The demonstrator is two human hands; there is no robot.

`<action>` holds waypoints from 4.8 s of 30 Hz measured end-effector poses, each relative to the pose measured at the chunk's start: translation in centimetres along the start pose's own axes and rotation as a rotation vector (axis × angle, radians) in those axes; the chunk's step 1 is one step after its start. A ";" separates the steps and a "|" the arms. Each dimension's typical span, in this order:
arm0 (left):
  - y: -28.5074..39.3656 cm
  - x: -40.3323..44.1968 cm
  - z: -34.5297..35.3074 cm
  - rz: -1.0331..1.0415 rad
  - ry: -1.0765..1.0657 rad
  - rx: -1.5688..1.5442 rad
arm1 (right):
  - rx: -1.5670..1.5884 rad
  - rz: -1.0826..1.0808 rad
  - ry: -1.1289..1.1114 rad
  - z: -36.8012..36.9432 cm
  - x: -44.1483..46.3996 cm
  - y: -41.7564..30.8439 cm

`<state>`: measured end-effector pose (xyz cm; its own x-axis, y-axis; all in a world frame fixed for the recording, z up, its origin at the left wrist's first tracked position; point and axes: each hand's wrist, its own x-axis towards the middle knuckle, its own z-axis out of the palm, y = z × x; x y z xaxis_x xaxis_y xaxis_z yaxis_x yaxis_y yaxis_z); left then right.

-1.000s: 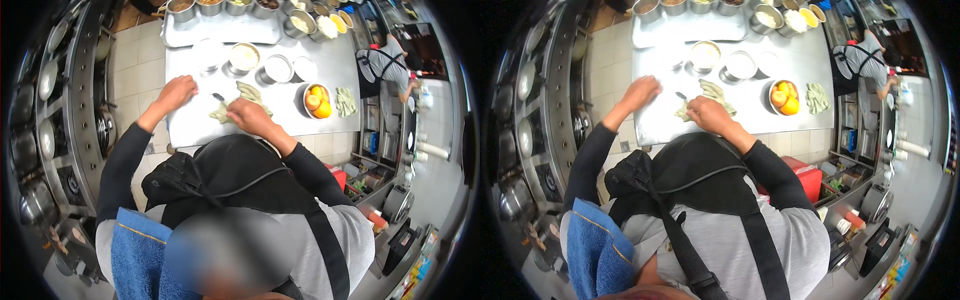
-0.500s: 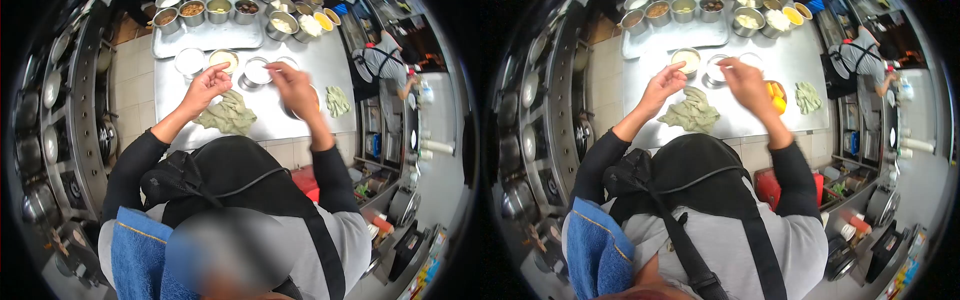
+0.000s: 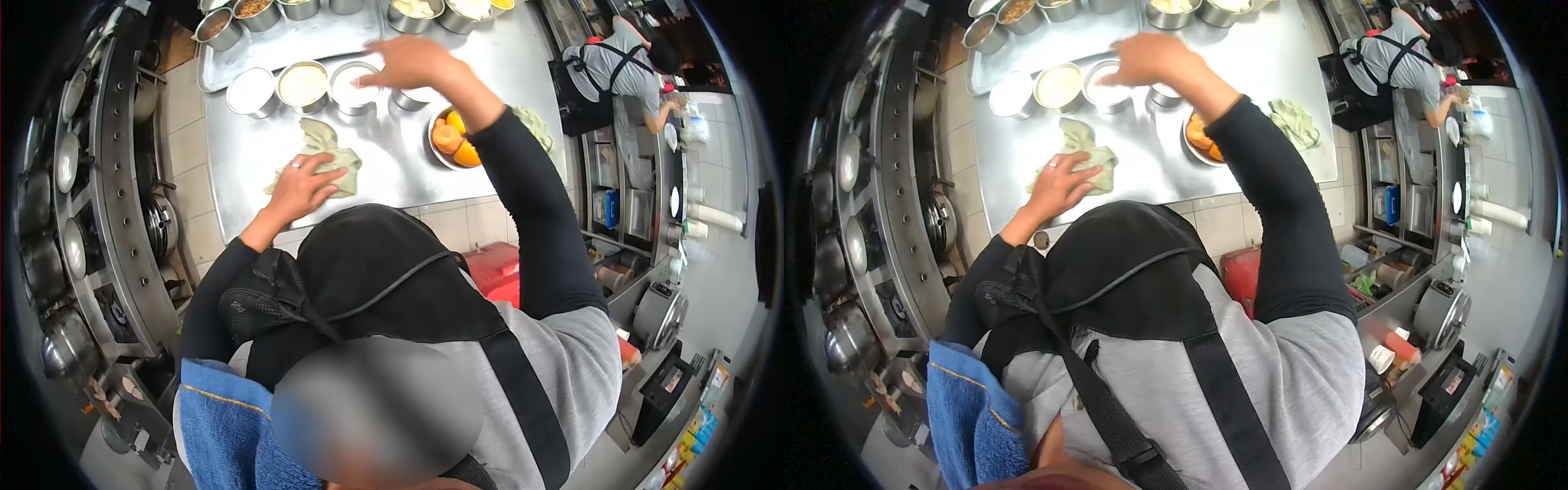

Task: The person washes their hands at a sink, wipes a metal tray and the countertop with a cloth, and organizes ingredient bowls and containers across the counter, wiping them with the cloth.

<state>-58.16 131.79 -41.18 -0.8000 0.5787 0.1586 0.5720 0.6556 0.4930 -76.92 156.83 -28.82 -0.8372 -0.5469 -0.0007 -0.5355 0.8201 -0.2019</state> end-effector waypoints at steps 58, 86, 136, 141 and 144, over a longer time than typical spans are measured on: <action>-30.5 9.3 -15.7 -0.909 0.820 -1.150 | 0.392 -0.493 0.360 3.6 31.2 -10.2; -26.4 12.5 -18.2 -0.961 0.525 -1.031 | 1.383 0.396 -0.547 7.6 27.5 -7.5; -25.5 14.4 -14.5 -1.046 0.403 -0.851 | 0.465 -0.075 -0.055 5.1 35.6 -2.2; -26.3 15.0 -15.6 -1.011 0.492 -0.712 | 0.305 -0.168 0.136 13.6 41.7 2.3; -25.3 14.0 -19.4 -0.897 0.693 -0.868 | 0.348 -0.283 0.330 10.7 40.1 2.0</action>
<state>-87.31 113.92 -34.82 -0.8956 -0.3820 -0.2280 -0.2548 0.0204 0.9668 -110.32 134.72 -39.75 -0.6867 -0.6096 0.3961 -0.7228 0.5145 -0.4614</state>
